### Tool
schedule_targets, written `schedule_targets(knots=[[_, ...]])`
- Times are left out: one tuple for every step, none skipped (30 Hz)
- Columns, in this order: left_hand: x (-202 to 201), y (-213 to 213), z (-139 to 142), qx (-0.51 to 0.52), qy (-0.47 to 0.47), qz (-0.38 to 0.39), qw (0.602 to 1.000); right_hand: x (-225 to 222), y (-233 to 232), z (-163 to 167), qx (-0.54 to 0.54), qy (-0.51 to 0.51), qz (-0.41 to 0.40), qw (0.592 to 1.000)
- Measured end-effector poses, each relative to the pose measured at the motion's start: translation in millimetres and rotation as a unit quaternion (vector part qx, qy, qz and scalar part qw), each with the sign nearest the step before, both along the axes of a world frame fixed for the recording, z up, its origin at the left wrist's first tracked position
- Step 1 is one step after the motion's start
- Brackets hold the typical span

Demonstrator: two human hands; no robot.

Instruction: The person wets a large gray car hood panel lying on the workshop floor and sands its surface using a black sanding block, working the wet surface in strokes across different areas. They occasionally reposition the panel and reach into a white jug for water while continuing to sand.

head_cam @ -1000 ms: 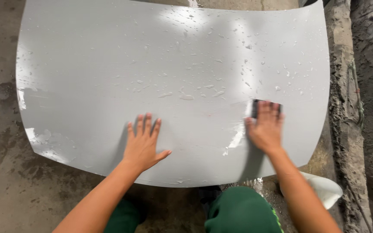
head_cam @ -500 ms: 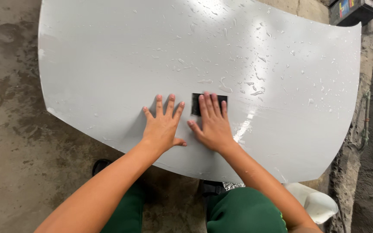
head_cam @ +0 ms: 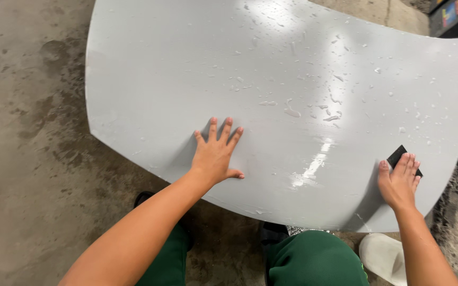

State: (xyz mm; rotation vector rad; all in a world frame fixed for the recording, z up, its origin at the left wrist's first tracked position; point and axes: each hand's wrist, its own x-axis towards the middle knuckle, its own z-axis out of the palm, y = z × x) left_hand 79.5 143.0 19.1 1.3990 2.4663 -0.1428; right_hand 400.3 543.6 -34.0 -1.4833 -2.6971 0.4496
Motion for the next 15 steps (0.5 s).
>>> schedule_targets(knots=[[-0.5,0.2,0.4,-0.004,0.003,-0.002,1.0,-7.3,-8.5,-3.7,0.0,0.001,0.006,1.0],[-0.7,-0.1,0.1,-0.003,-0.001,-0.002,1.0,-18.9,-21.9,-7.3,0.013,-0.007,0.031,0.999],[-1.7,0.0,-0.8,0.001,-0.001,-0.004,1.0,-37.9,-40.7,-11.9,0.029,-0.012,0.055,0.998],[-2.2,-0.4,-2.5,0.004,-0.002,-0.006,1.0,-58.7,-60.0,-14.4,0.028,-0.003,0.079,0.996],[-2.6,-1.2,-5.2,0.012,-0.004,-0.006,1.0,-79.6,-81.7,-15.4,0.025,0.004,0.102,0.994],[-2.8,-2.1,-8.6,0.021,-0.005,-0.007,1.0,-102.0,-103.9,-15.0,0.032,0.003,0.122,0.992],[-2.9,-4.1,-12.8,0.028,-0.006,-0.006,1.0,-124.8,-127.0,-12.8,0.038,0.003,0.144,0.989],[-3.0,-6.4,-17.1,0.045,0.002,-0.01,0.999,-147.6,-149.9,-9.2,0.04,0.008,0.163,0.986],[-2.9,-9.6,-21.7,0.062,0.01,-0.013,0.998,-169.9,-172.5,-5.0,0.042,0.012,0.183,0.982],[-4.4,-13.7,-26.1,0.079,0.018,-0.015,0.997,-192.6,-194.0,-0.5,0.045,0.016,0.205,0.978],[-7.4,-19.7,-29.9,0.098,0.03,-0.007,0.995,-215.7,-214.8,3.6,0.042,0.026,0.226,0.973],[-12.7,-26.4,-33.0,0.117,0.04,-0.002,0.992,-237.8,-234.3,7.2,0.039,0.033,0.244,0.968],[-18.8,-33.6,-35.2,0.136,0.049,0.003,0.99,-260.7,-252.2,10.0,0.04,0.035,0.254,0.966],[-26.3,-42.0,-36.8,0.104,0.018,0.049,0.993,-282.3,-267.5,12.5,0.041,0.039,0.265,0.962],[-39.6,-52.0,-37.7,0.073,-0.012,0.095,0.993,-302.3,-281.3,14.2,0.039,0.028,0.276,0.96]])
